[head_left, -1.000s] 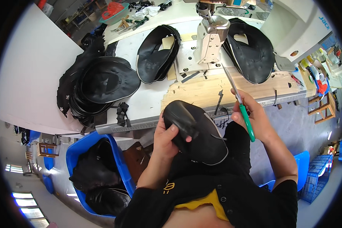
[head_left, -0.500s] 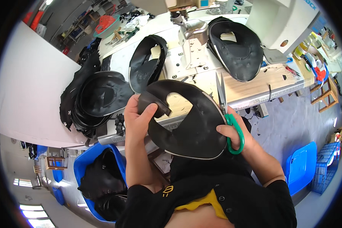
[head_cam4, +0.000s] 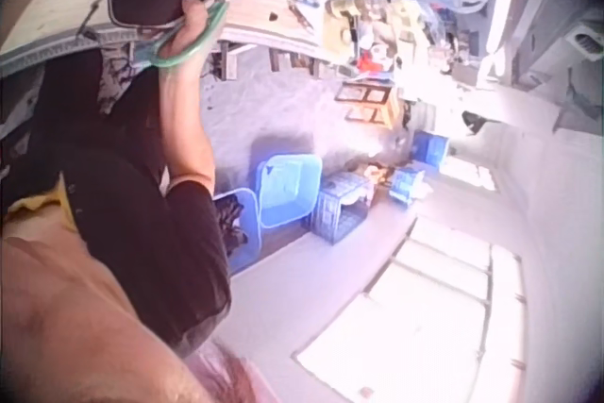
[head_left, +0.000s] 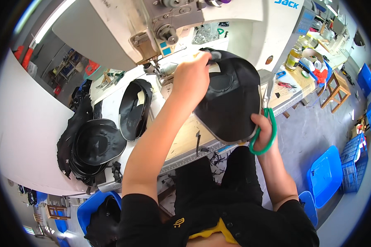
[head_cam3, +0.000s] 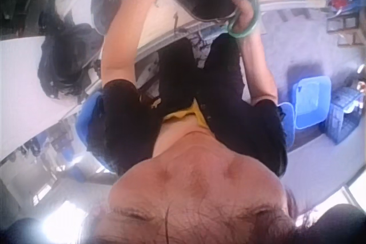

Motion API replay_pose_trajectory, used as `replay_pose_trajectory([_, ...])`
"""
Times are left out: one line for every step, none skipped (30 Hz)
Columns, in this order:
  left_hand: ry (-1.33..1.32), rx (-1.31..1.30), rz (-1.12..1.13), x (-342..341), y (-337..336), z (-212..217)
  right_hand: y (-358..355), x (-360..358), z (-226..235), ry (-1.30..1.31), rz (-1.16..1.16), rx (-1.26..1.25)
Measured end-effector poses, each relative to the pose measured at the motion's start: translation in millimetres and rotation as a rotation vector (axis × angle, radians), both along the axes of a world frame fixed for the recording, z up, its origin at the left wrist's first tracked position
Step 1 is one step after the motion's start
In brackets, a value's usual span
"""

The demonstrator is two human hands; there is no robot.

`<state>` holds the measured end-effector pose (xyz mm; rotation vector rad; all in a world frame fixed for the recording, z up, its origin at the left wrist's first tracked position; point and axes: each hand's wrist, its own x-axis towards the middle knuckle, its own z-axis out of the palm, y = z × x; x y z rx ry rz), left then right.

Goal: The person uses green-handled scissors to trim excess black leather from the edges of several pre-shaped leather pieces. They pick up each piece from a stack, cut along the perimeter, and place the trimmed piece on the table next to a sewing machine.

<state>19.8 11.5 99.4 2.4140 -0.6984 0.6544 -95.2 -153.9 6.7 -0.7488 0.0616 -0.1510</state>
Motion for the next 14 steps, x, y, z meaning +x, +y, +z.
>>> replay_pose_trajectory([0.083,0.021,0.036,21.2,-15.2,4.3,-6.7,11.4,-0.7,-0.006,-0.047,-0.002])
replay_pose_trajectory([0.168,0.044,0.083,37.6,-22.7,1.2,-3.1,19.5,13.3,-0.049,-0.119,-0.077])
replay_pose_trajectory([0.051,0.019,0.057,43.9,-22.8,-10.4,-6.6,32.1,9.5,-0.048,-0.219,-0.278])
replay_pose_trajectory([-0.068,-0.006,0.035,50.9,-20.1,-23.8,-7.7,45.9,-1.0,-0.048,-0.317,-0.478])
replay_pose_trajectory([-0.181,-0.033,0.005,58.8,-21.3,-33.8,-8.4,57.4,-10.1,-0.031,-0.407,-0.677])
replay_pose_trajectory([-0.18,-0.079,-0.068,56.0,-21.3,-39.5,-13.5,58.4,-11.7,-0.022,-0.409,-0.758])
replay_pose_trajectory([-0.179,-0.125,-0.14,42.4,-16.8,-49.0,-19.0,55.2,-14.4,-0.013,-0.411,-0.839])
replay_pose_trajectory([-0.175,-0.158,-0.208,25.0,-11.6,-59.6,-24.3,52.0,-20.4,-0.001,-0.406,-0.909])
replay_pose_trajectory([-0.155,-0.173,-0.224,4.5,-7.7,-69.0,-31.3,53.2,-31.7,0.043,-0.414,-0.931])
replay_pose_trajectory([-0.134,-0.183,-0.23,-15.6,-0.7,-78.0,-30.1,55.6,-36.4,0.023,-0.404,-0.924])
replay_pose_trajectory([-0.101,-0.131,-0.234,-30.9,6.1,-86.4,-26.5,56.7,-38.5,0.001,-0.388,-0.915])
replay_pose_trajectory([-0.068,-0.091,-0.241,-42.8,10.8,-97.3,-24.6,57.6,-38.9,-0.021,-0.376,-0.917])
replay_pose_trajectory([-0.035,-0.05,-0.249,-49.4,14.1,-108.9,-20.9,57.8,-32.9,-0.018,-0.32,-0.88])
replay_pose_trajectory([-0.036,-0.05,-0.241,-48.7,16.5,-109.1,-15.5,55.2,-24.2,0.037,-0.264,-0.876])
